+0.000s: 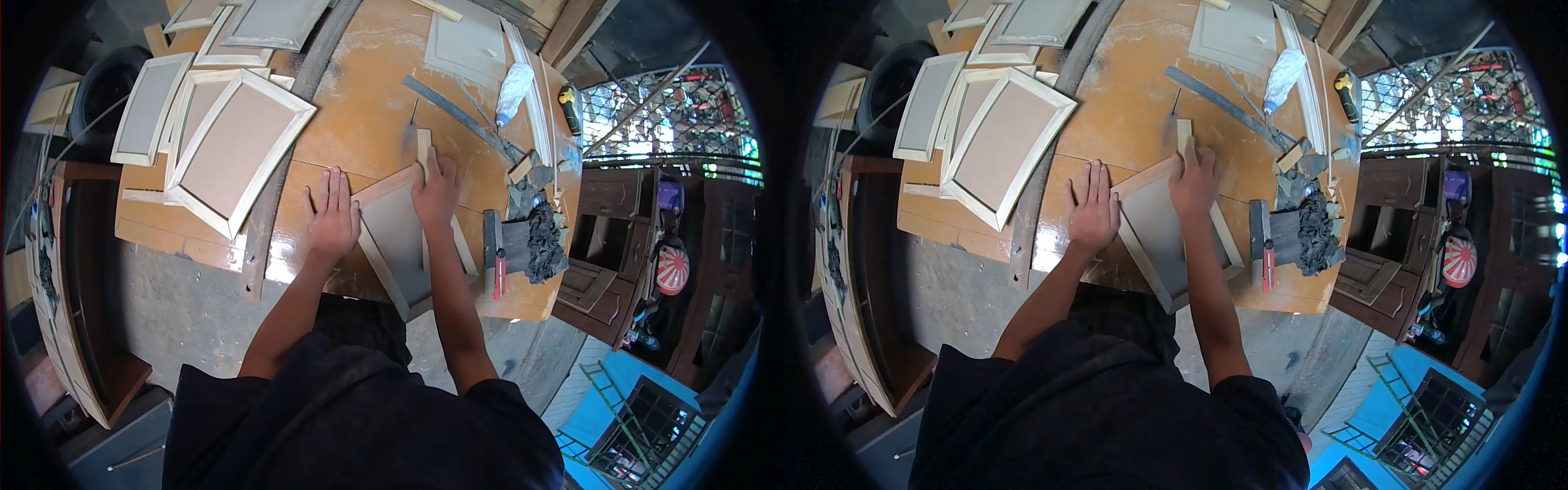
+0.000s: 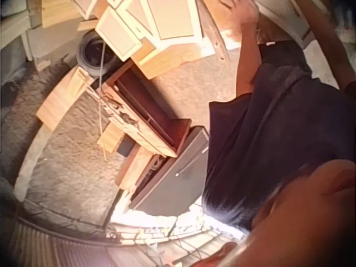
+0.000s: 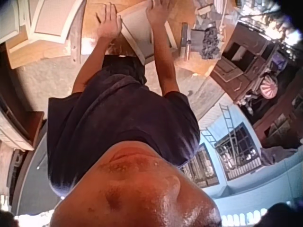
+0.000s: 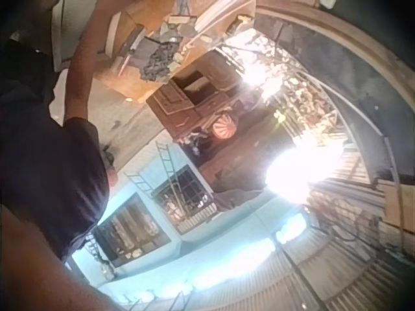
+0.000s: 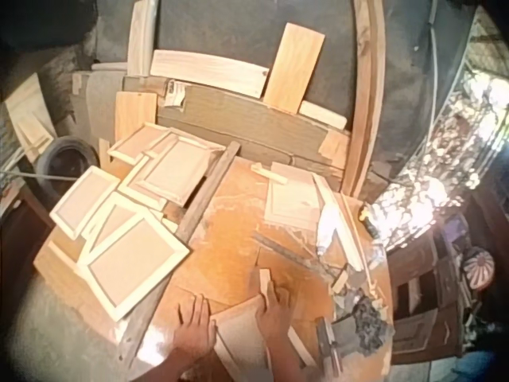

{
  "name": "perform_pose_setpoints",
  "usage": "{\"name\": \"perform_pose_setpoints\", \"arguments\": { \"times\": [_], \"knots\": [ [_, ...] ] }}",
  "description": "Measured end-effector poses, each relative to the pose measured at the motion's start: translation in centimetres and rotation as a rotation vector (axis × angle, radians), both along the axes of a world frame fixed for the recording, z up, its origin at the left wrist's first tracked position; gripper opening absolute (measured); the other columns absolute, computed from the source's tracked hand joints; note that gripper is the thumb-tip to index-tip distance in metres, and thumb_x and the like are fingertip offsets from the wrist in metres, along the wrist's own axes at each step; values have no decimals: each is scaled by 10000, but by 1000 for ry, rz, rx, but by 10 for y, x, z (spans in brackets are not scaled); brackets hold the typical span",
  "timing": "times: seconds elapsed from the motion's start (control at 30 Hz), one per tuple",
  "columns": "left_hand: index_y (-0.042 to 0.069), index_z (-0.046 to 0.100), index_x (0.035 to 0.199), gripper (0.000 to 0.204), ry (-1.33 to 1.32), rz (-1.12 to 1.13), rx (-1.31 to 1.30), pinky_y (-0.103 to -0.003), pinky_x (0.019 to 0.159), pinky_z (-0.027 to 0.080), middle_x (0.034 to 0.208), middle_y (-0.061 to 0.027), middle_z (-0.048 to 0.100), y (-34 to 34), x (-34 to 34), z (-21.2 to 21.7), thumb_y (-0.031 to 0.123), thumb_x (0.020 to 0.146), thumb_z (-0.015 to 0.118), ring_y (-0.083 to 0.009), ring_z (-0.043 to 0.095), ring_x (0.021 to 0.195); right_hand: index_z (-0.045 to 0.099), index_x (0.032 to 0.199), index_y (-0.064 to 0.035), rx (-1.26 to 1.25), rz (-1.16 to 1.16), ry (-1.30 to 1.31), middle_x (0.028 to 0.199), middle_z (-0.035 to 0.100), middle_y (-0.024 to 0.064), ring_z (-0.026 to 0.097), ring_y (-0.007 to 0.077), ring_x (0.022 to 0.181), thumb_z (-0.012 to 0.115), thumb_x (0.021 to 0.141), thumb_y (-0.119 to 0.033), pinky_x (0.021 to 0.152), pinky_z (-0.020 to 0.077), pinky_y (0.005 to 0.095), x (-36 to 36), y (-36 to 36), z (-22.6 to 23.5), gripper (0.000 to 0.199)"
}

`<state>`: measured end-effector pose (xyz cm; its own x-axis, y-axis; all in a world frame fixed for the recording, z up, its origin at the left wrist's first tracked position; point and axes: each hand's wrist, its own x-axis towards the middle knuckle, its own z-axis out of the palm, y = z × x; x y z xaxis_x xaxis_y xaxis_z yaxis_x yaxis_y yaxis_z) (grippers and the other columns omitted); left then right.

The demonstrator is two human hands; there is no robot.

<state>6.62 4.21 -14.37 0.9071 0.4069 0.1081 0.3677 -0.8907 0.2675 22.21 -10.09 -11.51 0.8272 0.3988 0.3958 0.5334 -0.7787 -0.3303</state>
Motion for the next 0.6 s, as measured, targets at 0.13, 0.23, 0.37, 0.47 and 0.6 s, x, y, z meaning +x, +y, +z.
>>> {"name": "perform_pose_setpoints", "arguments": {
  "times": [0.13, 0.23, 0.37, 0.47, 0.6],
  "knots": [
    [0, 345, 1514, 602, 6, 4, -24, -622, 1188, 109, 1623, -120, 280, -1, 0, 1, 326, 1013, 414, -269, 229, 1512, 612, 1305, -51, -49, 66, 118, 1026, 526, 160, 535, 366, 976, 626, 860, -62, 835, 471, 458, -8, 11, -10, 445],
    [8, 348, 1515, 597, -22, 15, -73, -619, 1188, 112, 1624, -111, 277, 0, -2, 0, 327, 1014, 413, -263, 223, 1514, 617, 1313, -63, -67, 195, 125, 1004, 519, 161, 528, 360, 945, 614, 819, -4, 820, 473, 448, -62, 14, -9, 497],
    [14, 350, 1516, 595, 4, 13, -50, -617, 1187, 120, 1625, -104, 276, 0, -5, 4, 327, 1013, 415, -256, 218, 1514, 626, 1319, -76, -73, 310, 126, 983, 501, 169, 519, 354, 924, 615, 785, 26, 793, 463, 448, -74, 11, -9, 544],
    [15, 345, 1519, 597, 17, 15, -102, -618, 1183, 127, 1625, -109, 273, -2, -2, 8, 324, 1012, 414, -258, 213, 1515, 621, 1334, -77, -110, 70, 105, 941, 488, 150, 515, 345, 914, 629, 777, 21, 768, 452, 459, -21, -2, -15, 565],
    [12, 343, 1518, 598, -8, 3, -82, -625, 1178, 127, 1623, -117, 276, 2, -2, 7, 317, 1009, 419, -269, 222, 1511, 652, 1265, -11, -58, 38, 120, 885, 485, 147, 510, 331, 851, 633, 765, 5, 747, 445, 436, -44, 6, -18, 500]
  ]
}}
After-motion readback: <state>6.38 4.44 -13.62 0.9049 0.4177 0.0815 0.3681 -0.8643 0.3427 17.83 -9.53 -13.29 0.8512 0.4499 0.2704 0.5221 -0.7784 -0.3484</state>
